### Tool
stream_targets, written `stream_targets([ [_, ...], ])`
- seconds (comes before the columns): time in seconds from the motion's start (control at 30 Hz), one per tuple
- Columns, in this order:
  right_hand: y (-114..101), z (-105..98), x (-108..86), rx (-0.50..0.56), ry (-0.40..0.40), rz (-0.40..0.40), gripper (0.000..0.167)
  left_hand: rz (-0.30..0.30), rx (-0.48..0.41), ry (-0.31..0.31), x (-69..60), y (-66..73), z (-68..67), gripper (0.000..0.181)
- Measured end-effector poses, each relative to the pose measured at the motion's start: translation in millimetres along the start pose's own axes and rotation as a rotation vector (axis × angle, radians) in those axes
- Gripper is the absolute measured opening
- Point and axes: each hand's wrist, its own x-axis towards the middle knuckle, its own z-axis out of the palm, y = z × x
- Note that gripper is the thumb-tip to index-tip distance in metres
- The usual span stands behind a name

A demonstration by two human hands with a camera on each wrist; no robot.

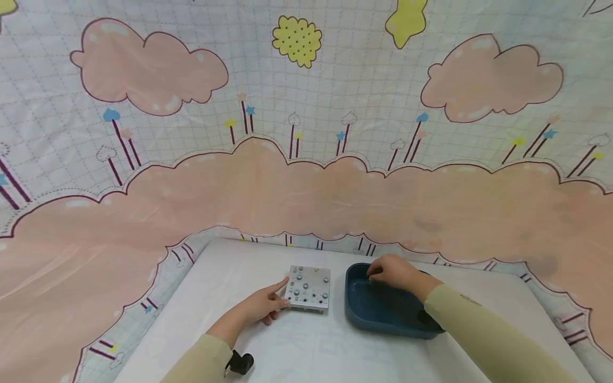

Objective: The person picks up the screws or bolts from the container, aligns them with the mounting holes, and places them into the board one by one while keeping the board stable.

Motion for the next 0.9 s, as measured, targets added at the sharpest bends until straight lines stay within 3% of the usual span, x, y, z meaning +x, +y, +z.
stream_targets([
  [0.27,-13.1,0.6,-4.5,0.013,0.045,-0.017,0.014,-0.013,0.014,-0.003,-0.8,-1.8,-0.5,0.073],
  [0.6,-45.2,6.1,10.3,0.013,0.081,-0.011,0.011,-0.014,0.026,0.008,-0.1,-0.5,-2.6,0.073],
  [0.9,-89.4,17.2,31.5,0.117,-0.002,-0.011,0.010,-0.017,0.031,0.009,1.4,0.9,-1.3,0.073],
])
